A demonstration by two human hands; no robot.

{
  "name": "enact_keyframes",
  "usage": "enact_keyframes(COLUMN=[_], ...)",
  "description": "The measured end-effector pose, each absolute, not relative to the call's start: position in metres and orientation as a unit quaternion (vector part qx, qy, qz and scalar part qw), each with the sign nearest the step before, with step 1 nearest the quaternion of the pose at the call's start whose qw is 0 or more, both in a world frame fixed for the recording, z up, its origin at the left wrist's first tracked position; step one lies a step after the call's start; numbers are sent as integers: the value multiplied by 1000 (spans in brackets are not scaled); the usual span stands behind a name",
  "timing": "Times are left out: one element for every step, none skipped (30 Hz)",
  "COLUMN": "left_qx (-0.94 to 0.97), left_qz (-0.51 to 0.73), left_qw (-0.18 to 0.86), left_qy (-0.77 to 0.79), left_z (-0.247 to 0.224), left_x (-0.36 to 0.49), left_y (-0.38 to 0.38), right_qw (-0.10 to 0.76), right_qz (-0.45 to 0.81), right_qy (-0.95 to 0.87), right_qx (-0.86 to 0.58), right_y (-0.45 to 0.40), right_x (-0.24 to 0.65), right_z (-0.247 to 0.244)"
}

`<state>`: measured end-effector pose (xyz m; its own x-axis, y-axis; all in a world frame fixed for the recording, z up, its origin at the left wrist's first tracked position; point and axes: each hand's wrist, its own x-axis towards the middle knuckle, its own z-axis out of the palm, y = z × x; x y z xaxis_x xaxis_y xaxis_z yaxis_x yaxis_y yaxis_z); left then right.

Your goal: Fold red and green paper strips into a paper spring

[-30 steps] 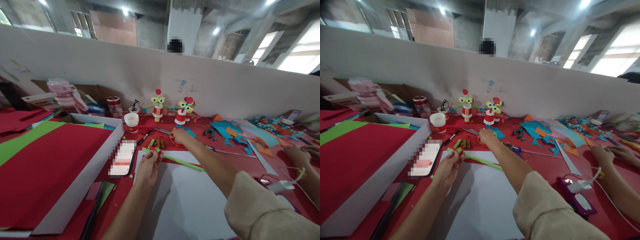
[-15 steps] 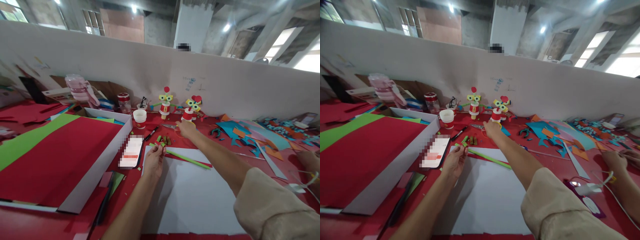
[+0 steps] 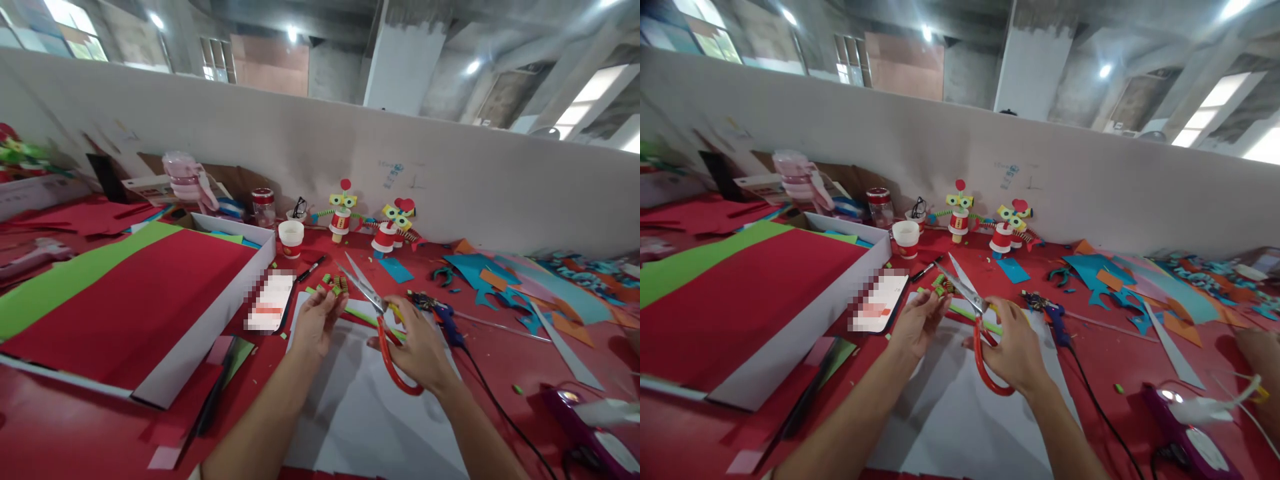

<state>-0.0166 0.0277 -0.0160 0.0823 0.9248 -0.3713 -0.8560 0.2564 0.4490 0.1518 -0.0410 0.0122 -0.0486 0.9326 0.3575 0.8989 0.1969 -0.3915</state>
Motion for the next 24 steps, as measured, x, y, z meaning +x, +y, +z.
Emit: enact_keyframes(left_qx=[66, 72, 76, 77, 77, 75, 73, 71, 68, 66, 64, 62, 63, 64, 65, 64, 63, 62, 61, 63, 67, 71, 75, 77], left_qz=[606, 607, 610, 613, 617, 621, 624, 626, 626, 626, 624, 622, 621, 620, 620, 620, 621, 622, 622, 622, 621, 621, 621, 621], left_qw=[736, 737, 736, 733, 729, 725, 721, 717, 713, 710, 708, 707, 706, 706, 707, 707, 707, 708, 709, 711, 712, 713, 713, 713], left_qy=[293, 287, 283, 283, 285, 289, 294, 300, 307, 315, 323, 330, 335, 336, 336, 334, 332, 329, 326, 323, 320, 317, 316, 316], left_z=[-16, -16, -16, -16, -15, -14, -13, -11, -11, -10, -9, -9, -9, -9, -9, -9, -9, -9, -9, -8, -8, -8, -9, -9], left_x=[-16, -16, -16, -16, -16, -16, -16, -17, -17, -18, -18, -19, -19, -20, -20, -20, -21, -21, -21, -21, -21, -22, -22, -22], left_y=[27, 27, 27, 26, 26, 26, 27, 27, 27, 28, 29, 29, 30, 30, 30, 30, 30, 30, 30, 29, 29, 29, 29, 29], right_qw=[283, 290, 296, 299, 299, 299, 298, 297, 297, 296, 296, 297, 299, 300, 301, 303, 304, 303, 303, 302, 301, 300, 299, 298], right_qz=[37, 43, 50, 57, 63, 69, 77, 88, 102, 119, 136, 152, 165, 175, 183, 189, 194, 198, 201, 202, 202, 202, 202, 203], right_qy=[-724, -725, -728, -733, -737, -739, -739, -737, -734, -730, -726, -722, -719, -716, -713, -711, -709, -708, -708, -709, -710, -712, -713, -712], right_qx=[-628, -623, -616, -609, -603, -599, -599, -601, -603, -605, -606, -606, -606, -606, -606, -606, -606, -606, -606, -605, -604, -602, -601, -602], right_y=[-44, -45, -46, -46, -45, -45, -45, -45, -46, -46, -46, -46, -45, -45, -45, -44, -44, -44, -44, -44, -44, -44, -44, -44], right_x=[152, 152, 153, 155, 157, 159, 161, 163, 163, 163, 163, 162, 161, 160, 159, 159, 158, 158, 158, 158, 158, 158, 158, 158], right_z=[9, 6, 4, 2, 0, -2, -3, -5, -6, -7, -8, -9, -9, -9, -9, -8, -7, -7, -6, -6, -5, -5, -5, -5])
